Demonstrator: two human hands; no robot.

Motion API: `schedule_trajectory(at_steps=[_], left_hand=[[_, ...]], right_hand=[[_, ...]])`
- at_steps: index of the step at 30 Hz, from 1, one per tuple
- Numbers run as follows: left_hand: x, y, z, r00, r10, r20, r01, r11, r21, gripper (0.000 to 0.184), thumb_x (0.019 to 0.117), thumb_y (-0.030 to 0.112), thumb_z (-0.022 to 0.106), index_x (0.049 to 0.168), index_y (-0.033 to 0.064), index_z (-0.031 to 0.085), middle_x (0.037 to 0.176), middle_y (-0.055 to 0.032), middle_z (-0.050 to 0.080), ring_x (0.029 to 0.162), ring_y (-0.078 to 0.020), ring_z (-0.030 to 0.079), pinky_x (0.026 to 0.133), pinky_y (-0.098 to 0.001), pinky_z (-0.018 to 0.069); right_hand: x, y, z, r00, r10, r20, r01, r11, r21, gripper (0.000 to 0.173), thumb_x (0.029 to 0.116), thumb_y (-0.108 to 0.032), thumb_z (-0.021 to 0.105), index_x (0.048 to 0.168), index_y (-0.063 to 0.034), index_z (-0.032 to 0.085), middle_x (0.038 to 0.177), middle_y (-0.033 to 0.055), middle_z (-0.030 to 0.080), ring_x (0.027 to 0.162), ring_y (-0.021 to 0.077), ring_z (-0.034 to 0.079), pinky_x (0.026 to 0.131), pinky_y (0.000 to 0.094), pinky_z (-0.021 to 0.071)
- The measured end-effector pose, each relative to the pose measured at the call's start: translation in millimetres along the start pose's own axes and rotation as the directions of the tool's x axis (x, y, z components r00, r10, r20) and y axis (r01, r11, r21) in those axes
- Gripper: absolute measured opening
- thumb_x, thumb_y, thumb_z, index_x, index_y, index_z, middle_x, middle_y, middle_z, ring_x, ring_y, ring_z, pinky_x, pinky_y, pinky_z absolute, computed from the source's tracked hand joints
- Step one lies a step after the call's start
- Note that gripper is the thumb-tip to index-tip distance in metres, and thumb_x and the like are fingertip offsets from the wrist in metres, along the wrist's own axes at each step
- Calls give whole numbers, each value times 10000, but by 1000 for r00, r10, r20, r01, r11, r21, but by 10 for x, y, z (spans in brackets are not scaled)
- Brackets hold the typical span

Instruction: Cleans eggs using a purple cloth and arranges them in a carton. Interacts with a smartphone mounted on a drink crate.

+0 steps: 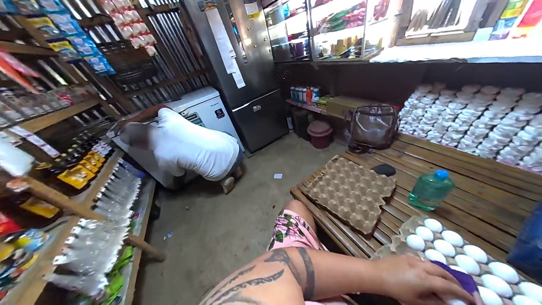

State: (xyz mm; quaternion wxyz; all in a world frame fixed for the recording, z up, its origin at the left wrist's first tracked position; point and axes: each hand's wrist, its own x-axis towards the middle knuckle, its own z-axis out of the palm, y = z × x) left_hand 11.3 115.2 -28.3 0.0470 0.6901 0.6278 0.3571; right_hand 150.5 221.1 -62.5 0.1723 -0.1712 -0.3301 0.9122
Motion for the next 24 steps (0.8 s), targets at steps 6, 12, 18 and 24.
schedule_trajectory(at_steps=[6,12,18,24], left_hand=[[31,-93,-47,989,-145,19,141,981,134,331,923,128,709,1252,91,704,1269,-143,680,1189,-306,644,1024,-503,506],[70,12,-1,976,-195,96,202,977,-62,461,876,189,780,1290,33,648,1228,-140,693,1157,-264,661,1039,-459,517],[64,-94,14,1000,2,24,0,998,-65,358,920,208,745,1234,53,673,1260,-110,687,1211,-220,640,1060,-425,514],[102,-155,16,997,-71,11,68,980,188,279,917,89,676,1192,88,720,1295,-112,678,1167,-288,665,951,-503,556]], right_hand=[[47,160,52,970,-76,-233,32,982,-185,387,1079,-357,413,1286,-75,579,1009,52,733,905,148,720,799,385,619],[-5,-24,88,920,-175,-351,71,954,-291,512,1033,-297,562,1457,-23,476,1213,142,680,1057,171,683,929,371,571],[-17,-61,99,959,-2,-283,-15,998,-56,481,1081,-409,425,1353,-33,550,1086,131,707,973,214,702,854,414,594],[3,108,112,967,-170,-190,97,934,-344,658,1048,-321,516,1589,-51,258,1521,159,469,1350,167,516,1127,359,436]])
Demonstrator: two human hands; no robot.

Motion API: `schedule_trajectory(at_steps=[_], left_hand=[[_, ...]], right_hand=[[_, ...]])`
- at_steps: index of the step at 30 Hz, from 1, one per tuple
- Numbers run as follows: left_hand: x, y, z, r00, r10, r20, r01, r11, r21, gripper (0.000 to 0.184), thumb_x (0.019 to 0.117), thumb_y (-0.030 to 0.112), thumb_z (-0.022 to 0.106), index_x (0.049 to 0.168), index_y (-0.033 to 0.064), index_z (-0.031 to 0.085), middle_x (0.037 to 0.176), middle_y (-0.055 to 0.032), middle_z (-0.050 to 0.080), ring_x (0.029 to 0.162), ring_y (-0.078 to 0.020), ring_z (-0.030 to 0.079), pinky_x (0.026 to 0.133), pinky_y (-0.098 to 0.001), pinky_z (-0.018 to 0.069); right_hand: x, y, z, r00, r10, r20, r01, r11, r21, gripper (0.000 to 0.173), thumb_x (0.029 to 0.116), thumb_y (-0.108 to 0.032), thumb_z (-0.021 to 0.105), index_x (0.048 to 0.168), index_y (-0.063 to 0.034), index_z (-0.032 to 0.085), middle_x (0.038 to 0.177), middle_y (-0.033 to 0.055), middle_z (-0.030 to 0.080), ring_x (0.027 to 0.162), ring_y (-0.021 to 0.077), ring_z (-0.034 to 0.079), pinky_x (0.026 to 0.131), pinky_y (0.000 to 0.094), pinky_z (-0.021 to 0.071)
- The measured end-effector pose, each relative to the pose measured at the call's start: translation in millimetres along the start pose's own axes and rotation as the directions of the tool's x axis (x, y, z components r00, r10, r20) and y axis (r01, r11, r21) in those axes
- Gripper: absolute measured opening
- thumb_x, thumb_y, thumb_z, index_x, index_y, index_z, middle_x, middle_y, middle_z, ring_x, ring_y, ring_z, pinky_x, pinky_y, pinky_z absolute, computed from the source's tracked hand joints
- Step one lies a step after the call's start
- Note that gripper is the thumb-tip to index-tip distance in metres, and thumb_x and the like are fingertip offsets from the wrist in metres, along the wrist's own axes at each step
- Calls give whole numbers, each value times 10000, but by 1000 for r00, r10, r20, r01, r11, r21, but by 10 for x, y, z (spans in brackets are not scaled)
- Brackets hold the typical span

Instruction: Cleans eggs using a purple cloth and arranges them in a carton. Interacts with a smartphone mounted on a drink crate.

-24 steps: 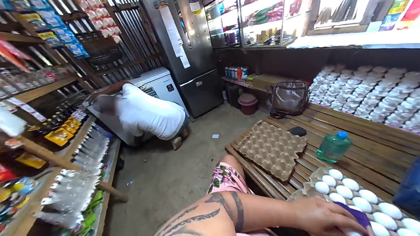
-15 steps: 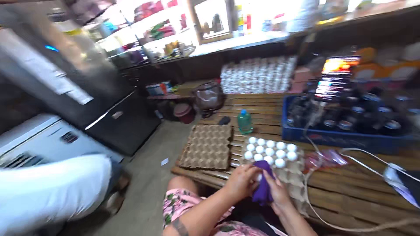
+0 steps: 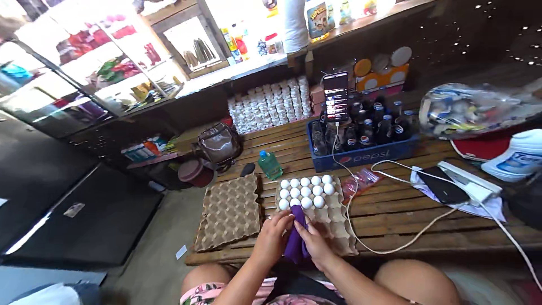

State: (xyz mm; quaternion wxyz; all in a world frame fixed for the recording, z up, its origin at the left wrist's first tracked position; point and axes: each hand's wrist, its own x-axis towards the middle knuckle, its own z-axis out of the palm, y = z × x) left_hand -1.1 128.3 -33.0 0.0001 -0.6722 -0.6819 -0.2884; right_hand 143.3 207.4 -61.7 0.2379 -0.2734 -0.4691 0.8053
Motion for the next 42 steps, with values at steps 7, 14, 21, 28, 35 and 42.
schedule_trajectory(at_steps=[7,14,21,28,35,42], left_hand=[[-63,69,97,978,198,-73,-206,969,-136,318,900,99,702,1218,101,685,1294,-72,686,1222,-205,639,1049,-392,523],[-53,122,68,977,187,-106,-206,955,-212,359,957,240,699,1296,130,661,1352,-109,642,1260,-204,611,1064,-377,513],[-48,75,57,999,30,-18,-33,987,-155,466,887,58,683,1343,152,675,1293,-158,638,1208,-240,621,1018,-398,541],[-92,182,113,974,207,-86,-221,954,-204,407,938,127,697,1334,65,628,1374,-132,628,1294,-207,591,1097,-363,490],[-39,155,96,999,4,-51,-13,981,-191,486,885,61,701,1365,112,646,1322,-212,585,1234,-241,591,1036,-358,525],[-81,123,57,990,141,-7,-138,952,-273,462,910,65,699,1363,50,615,1368,-166,613,1288,-244,587,1084,-411,501]], right_hand=[[62,-113,-84,981,149,-123,-116,963,243,512,1049,-351,542,1455,-47,473,1229,140,659,1095,184,656,947,382,548],[118,-88,-70,979,202,-4,-170,835,524,363,1083,-342,449,1228,-47,604,986,103,708,895,175,702,787,351,596],[29,-55,-31,997,55,-46,-42,971,236,549,1073,-413,449,1523,-108,379,1340,121,608,1191,187,619,1006,405,523],[88,-78,-90,993,93,-72,-48,883,467,417,1083,-289,463,1423,-48,478,1152,116,671,1033,156,669,896,344,568],[35,-62,-30,996,74,-55,-55,956,287,525,1074,-407,450,1515,-128,394,1317,130,621,1166,211,635,980,431,538],[10,-143,-75,988,88,-130,-43,949,313,500,1064,-350,508,1475,-73,445,1275,142,634,1119,191,645,955,395,544]])
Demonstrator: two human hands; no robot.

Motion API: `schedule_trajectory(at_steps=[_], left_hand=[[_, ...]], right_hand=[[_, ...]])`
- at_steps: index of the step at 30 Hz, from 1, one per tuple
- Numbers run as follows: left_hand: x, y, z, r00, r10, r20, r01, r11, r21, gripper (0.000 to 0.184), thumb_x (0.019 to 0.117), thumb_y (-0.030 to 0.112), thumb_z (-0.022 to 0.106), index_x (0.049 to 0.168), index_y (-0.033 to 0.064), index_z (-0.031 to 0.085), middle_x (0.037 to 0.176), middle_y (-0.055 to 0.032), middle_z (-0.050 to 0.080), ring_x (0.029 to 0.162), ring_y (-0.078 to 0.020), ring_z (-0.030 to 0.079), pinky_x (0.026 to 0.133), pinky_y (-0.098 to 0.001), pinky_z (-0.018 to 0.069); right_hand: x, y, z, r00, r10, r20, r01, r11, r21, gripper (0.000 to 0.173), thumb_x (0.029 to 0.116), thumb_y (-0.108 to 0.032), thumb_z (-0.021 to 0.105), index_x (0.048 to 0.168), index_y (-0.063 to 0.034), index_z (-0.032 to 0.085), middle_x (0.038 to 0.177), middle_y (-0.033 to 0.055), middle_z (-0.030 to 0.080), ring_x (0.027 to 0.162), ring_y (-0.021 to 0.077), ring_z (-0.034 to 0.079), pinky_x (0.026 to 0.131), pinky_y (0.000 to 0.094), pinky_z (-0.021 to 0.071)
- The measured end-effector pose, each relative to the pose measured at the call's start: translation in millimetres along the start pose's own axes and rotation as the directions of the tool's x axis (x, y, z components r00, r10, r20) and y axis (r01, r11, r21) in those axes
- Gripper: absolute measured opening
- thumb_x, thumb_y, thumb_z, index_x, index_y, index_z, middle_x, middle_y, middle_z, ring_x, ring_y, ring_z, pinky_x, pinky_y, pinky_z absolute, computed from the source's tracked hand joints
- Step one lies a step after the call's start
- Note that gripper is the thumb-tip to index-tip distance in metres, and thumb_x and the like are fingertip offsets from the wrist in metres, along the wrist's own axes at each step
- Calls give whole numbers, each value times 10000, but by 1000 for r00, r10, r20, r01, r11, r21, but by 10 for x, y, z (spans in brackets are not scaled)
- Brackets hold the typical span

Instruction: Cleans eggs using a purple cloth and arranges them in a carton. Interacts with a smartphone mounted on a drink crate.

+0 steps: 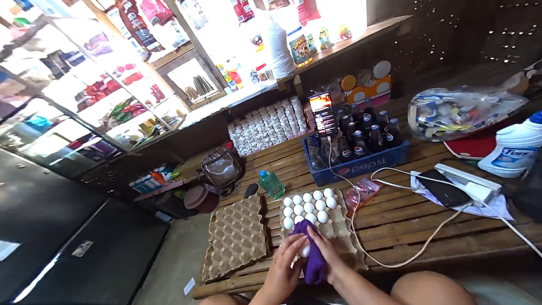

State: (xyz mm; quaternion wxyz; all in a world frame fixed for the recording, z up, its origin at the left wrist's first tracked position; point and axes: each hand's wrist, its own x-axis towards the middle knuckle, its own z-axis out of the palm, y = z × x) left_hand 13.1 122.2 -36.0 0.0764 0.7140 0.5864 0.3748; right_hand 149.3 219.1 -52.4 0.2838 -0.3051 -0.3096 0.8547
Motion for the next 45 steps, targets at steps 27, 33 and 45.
schedule_trajectory(at_steps=[27,33,45], left_hand=[[56,-10,-1,989,-128,-78,136,984,111,430,1009,289,595,1374,64,609,1361,-225,569,1258,-268,580,1044,-405,512],[49,11,37,998,-51,-22,53,995,85,406,932,227,685,1330,147,667,1210,-155,630,1146,-215,607,991,-371,528],[86,31,71,977,-102,-184,139,970,198,410,1005,329,603,1357,124,645,1271,-196,610,1159,-238,620,980,-389,544]], right_hand=[[-12,94,43,990,28,138,-41,995,92,509,1084,-408,413,1506,-125,397,1258,117,650,1131,199,652,969,408,547],[61,92,-20,999,33,17,-34,997,73,460,1072,-323,491,1467,-90,447,1249,116,634,1097,160,639,936,365,543],[-65,66,69,993,-47,111,37,995,90,530,1076,-402,436,1520,-121,365,1255,108,646,1116,176,659,955,382,560]])
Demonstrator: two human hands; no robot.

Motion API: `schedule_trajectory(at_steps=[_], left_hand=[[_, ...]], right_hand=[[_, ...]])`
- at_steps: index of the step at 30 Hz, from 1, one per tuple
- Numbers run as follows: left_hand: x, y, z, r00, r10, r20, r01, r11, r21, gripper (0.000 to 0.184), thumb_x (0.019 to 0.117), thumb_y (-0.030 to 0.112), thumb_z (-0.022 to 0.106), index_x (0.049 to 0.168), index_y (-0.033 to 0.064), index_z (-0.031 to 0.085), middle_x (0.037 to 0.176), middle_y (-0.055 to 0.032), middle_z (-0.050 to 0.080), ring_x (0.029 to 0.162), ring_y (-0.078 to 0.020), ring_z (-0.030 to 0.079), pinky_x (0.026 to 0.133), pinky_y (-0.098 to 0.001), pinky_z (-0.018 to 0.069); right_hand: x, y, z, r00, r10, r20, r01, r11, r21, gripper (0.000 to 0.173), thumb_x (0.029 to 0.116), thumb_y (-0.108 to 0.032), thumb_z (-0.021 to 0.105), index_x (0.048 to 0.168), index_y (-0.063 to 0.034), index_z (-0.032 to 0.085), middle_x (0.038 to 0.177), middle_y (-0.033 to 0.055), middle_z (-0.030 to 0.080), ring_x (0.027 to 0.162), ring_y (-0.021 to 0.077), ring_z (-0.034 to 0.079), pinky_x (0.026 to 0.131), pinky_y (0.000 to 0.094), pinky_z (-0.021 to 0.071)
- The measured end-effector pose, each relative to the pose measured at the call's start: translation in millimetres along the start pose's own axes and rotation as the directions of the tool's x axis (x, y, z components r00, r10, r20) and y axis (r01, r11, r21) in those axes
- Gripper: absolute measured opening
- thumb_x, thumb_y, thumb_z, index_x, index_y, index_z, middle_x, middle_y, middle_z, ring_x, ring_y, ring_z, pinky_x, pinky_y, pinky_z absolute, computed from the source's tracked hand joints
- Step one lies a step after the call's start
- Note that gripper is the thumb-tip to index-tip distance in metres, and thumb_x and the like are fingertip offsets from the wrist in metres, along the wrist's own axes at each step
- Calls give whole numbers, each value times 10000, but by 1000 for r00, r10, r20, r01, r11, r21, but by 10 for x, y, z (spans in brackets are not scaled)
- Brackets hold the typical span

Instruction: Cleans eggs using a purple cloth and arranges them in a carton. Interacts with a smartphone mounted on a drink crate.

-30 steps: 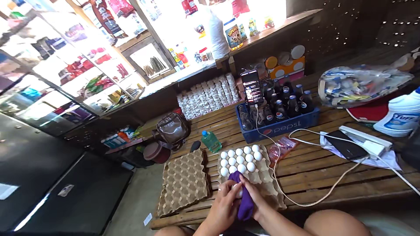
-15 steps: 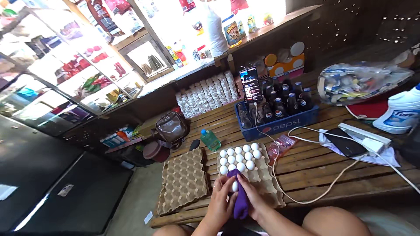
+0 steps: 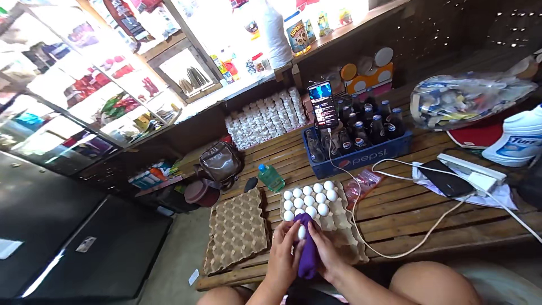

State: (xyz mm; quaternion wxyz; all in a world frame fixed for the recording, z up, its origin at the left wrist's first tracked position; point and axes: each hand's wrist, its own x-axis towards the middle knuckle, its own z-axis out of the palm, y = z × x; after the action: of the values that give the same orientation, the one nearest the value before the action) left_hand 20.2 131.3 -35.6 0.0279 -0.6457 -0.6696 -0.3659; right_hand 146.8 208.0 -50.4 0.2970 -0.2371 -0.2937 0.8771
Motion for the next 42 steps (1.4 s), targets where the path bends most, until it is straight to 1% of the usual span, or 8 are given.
schedule_trajectory(at_steps=[6,13,19,26,31,33,36,42], left_hand=[[-45,5,13,989,132,67,-127,989,-69,382,986,310,633,1327,140,658,1253,-121,662,1181,-213,624,1005,-389,527],[-32,4,-23,997,62,-45,-63,998,-31,425,1003,403,611,1317,122,658,1273,-140,642,1213,-191,607,1026,-360,521],[-40,34,-37,992,124,8,-124,992,30,406,1001,403,607,1323,164,666,1170,-110,673,1083,-186,645,931,-363,550],[-70,10,21,996,-48,78,73,933,-353,494,1061,418,486,1360,46,614,1283,-164,627,1201,-193,600,1041,-370,502],[-67,30,53,892,-403,205,445,703,-555,402,1046,196,510,1370,-42,530,1180,-129,661,1014,-144,673,913,-325,572],[-60,51,47,822,-499,273,539,531,-653,365,1046,156,479,1358,-33,463,1049,-93,671,908,-142,686,832,-338,593],[-47,107,18,746,-574,339,592,335,-733,309,1052,175,449,1307,3,429,1034,-81,676,911,-143,693,833,-352,595],[-46,129,9,823,-471,318,511,368,-776,276,1000,124,565,1233,7,477,1007,-30,648,870,-93,666,780,-289,581]], right_hand=[[65,-36,-50,986,65,-153,-50,994,99,436,1066,-274,514,1449,-78,442,1164,104,657,1020,145,665,869,334,571],[13,-34,-12,998,53,-13,-52,994,99,502,1078,-363,453,1508,-108,405,1285,110,641,1153,169,644,977,366,548],[83,24,-67,997,63,-47,-56,988,146,441,1075,-334,474,1442,-89,468,1177,109,673,1058,169,672,904,356,574],[9,-82,15,972,-158,-175,134,981,-143,415,1051,-243,536,1391,-11,488,1165,116,668,1026,116,673,917,305,565],[18,96,-35,851,-519,76,452,653,-608,428,994,-266,588,1312,18,616,1318,231,587,1257,259,558,1084,408,454],[78,195,-97,729,-620,290,598,370,-711,350,985,-340,616,1247,-130,714,1310,228,606,1250,364,562,1057,542,461],[159,276,-143,558,-688,463,694,82,-715,303,1006,-449,571,1252,-319,692,1344,156,604,1237,298,576,1045,464,476],[117,171,-140,672,-664,328,658,333,-676,394,990,-400,600,1256,-133,712,1334,231,592,1273,281,559,1066,427,475]])
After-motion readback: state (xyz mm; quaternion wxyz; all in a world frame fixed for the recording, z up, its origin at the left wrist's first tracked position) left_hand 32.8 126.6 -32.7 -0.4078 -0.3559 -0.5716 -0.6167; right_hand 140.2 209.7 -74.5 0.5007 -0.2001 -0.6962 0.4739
